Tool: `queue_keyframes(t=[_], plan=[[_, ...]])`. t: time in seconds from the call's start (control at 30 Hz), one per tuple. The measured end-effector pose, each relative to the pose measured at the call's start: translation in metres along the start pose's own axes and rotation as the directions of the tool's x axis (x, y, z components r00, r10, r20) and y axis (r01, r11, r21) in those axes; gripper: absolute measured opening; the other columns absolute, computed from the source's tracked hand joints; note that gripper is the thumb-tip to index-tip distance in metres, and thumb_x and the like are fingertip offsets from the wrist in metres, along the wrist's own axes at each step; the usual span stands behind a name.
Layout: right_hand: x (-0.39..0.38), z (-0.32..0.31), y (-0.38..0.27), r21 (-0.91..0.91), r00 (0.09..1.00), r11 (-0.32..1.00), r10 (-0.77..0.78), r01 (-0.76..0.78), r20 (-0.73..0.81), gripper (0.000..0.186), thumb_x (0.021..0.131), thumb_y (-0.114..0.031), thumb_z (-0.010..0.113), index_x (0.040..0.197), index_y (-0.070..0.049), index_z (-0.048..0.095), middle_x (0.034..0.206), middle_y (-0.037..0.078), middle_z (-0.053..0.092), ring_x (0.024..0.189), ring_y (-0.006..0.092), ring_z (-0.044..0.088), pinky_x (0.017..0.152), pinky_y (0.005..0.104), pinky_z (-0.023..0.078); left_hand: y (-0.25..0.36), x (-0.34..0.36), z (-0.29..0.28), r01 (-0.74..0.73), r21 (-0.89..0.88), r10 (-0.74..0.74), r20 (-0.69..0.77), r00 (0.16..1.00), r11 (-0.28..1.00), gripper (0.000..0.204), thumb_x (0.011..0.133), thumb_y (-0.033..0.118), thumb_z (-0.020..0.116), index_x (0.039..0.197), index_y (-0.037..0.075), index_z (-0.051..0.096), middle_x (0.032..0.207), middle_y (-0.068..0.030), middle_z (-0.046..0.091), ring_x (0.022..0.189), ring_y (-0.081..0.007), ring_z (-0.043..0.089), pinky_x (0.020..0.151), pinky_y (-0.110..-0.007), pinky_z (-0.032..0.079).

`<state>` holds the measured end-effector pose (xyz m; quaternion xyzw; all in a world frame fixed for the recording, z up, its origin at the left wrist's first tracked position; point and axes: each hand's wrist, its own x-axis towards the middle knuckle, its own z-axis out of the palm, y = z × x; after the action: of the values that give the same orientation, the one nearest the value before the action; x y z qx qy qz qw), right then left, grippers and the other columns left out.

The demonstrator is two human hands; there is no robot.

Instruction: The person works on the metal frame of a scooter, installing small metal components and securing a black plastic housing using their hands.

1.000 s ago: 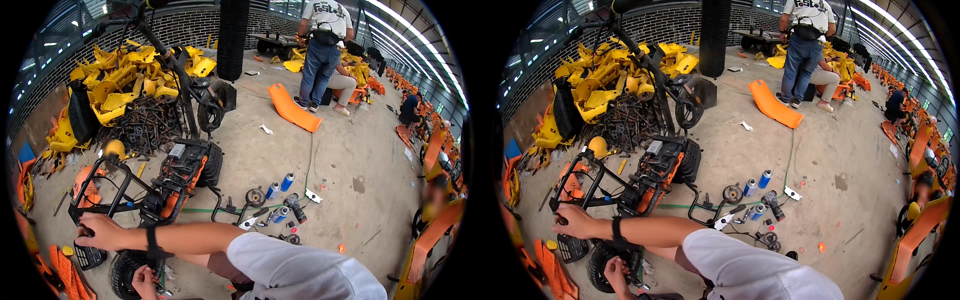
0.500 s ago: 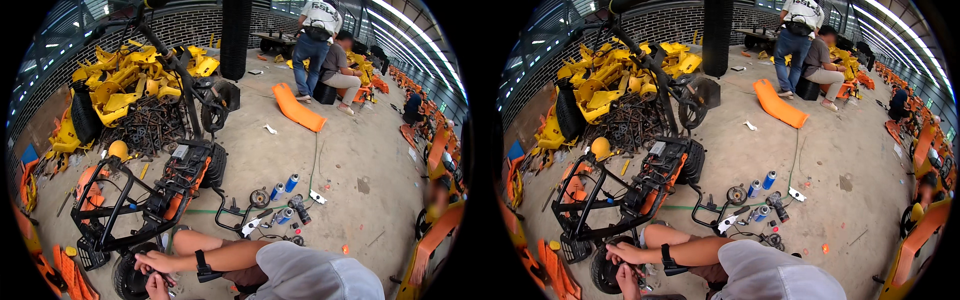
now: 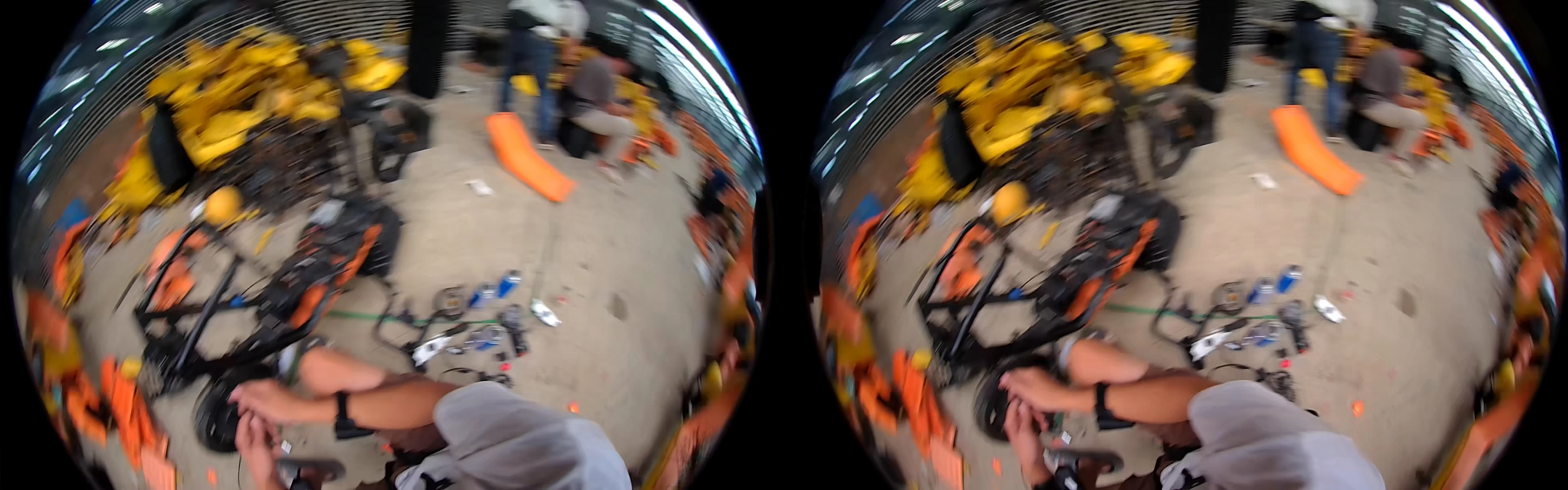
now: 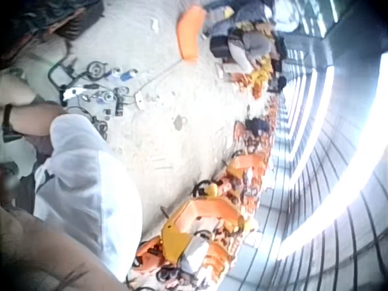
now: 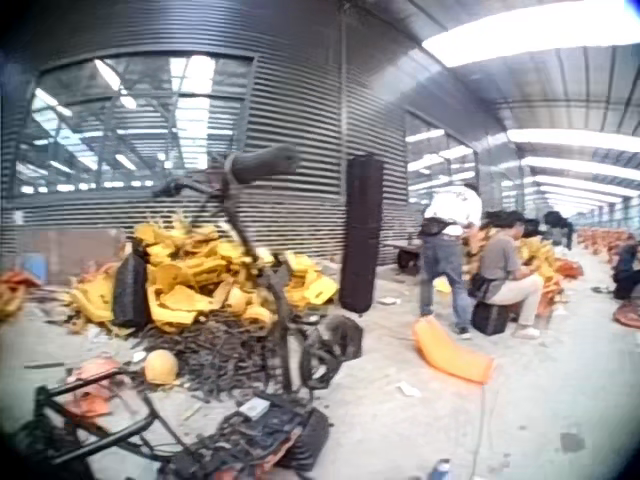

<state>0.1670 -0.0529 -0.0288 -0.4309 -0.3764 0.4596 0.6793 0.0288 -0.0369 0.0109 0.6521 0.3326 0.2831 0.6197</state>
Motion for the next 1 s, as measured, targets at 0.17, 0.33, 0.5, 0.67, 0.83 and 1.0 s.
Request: queue_keyframes(t=[0.17, 0.33, 0.5, 0.67, 0.83, 1.0], plan=[[-0.009, 0.002, -0.021, 0.019, 0.995, 0.996, 0.085, -0.085, -0.046, 0.032, 0.105, -0.027, 0.048, 0.117, -0.003, 0.066, 0.091, 0.005, 0.069, 0.073, 0.0089, 0.061, 0.067, 0.0229, 0.051, 0.041, -0.01, -0.034, 0.191, -0.104, -0.194, -0.021, 0.981, 0.976, 0.027, 0.103, 0.027, 0.054, 0.095, 0.003, 0.064, 0.064, 0.0044, 0.049, 0.053, -0.0031, 0.04, 0.046, -0.02, 0.028], [-0.018, 0.006, -0.031, -0.174, 0.978, 0.974, 0.17, -0.147, 0.12, 0.026, 0.101, -0.021, 0.054, 0.11, 0.0, 0.069, 0.087, 0.004, 0.07, 0.069, 0.0066, 0.059, 0.063, 0.022, 0.049, 0.109, -0.03, -0.086, 0.162, 0.283, -0.092, -0.245, 0.965, 0.945, 0.046, 0.101, 0.038, 0.056, 0.073, 0.002, 0.064, 0.056, 0.004, 0.049, 0.05, -0.0037, 0.041, 0.047, -0.023, 0.03], [-0.021, 0.007, -0.019, -0.258, 0.97, 0.96, 0.159, -0.109, 0.182, 0.028, 0.096, -0.026, 0.061, 0.104, -0.001, 0.071, 0.084, 0.005, 0.074, 0.067, 0.0079, 0.063, 0.061, 0.0259, 0.049, 0.174, 0.012, -0.102, 0.171, 0.636, -0.015, -0.243, 0.97, 0.753, 0.05, 0.097, 0.042, 0.061, 0.071, 0.0, 0.067, 0.051, 0.0026, 0.047, 0.047, -0.0048, 0.044, 0.045, -0.023, 0.033], [-0.02, 0.006, -0.017, -0.283, 0.966, 0.952, 0.172, -0.114, 0.192, 0.027, 0.095, -0.026, 0.062, 0.103, -0.001, 0.071, 0.083, 0.006, 0.074, 0.066, 0.0092, 0.064, 0.06, 0.0262, 0.049, 0.208, 0.063, -0.099, 0.217, 0.743, -0.068, -0.226, 0.972, 0.633, 0.055, 0.094, 0.05, 0.061, 0.071, 0.001, 0.069, 0.05, -0.0001, 0.048, 0.047, -0.0073, 0.045, 0.046, -0.027, 0.034], [-0.021, 0.005, -0.029, -0.312, 0.97, 0.945, 0.161, -0.098, 0.182, 0.025, 0.094, -0.023, 0.063, 0.102, 0.0, 0.07, 0.082, 0.008, 0.073, 0.072, 0.0125, 0.068, 0.066, 0.0282, 0.052, 0.207, 0.084, -0.104, 0.205, 0.788, -0.092, -0.187, 0.978, 0.58, 0.059, 0.093, 0.053, 0.06, 0.069, 0.0, 0.073, 0.049, -0.0027, 0.052, 0.047, -0.0106, 0.05, 0.048, -0.029, 0.041], [-0.024, 0.002, -0.034, -0.357, 0.97, 0.931, 0.147, -0.069, 0.196, 0.024, 0.094, -0.023, 0.064, 0.102, -0.001, 0.07, 0.082, 0.008, 0.073, 0.073, 0.0134, 0.068, 0.066, 0.0286, 0.052, 0.215, 0.088, -0.105, 0.218, 0.823, -0.117, -0.184, 0.976, 0.524, 0.058, 0.093, 0.053, 0.061, 0.069, 0.002, 0.073, 0.048, -0.0016, 0.049, 0.045, -0.0103, 0.045, 0.047, -0.03, 0.038]])
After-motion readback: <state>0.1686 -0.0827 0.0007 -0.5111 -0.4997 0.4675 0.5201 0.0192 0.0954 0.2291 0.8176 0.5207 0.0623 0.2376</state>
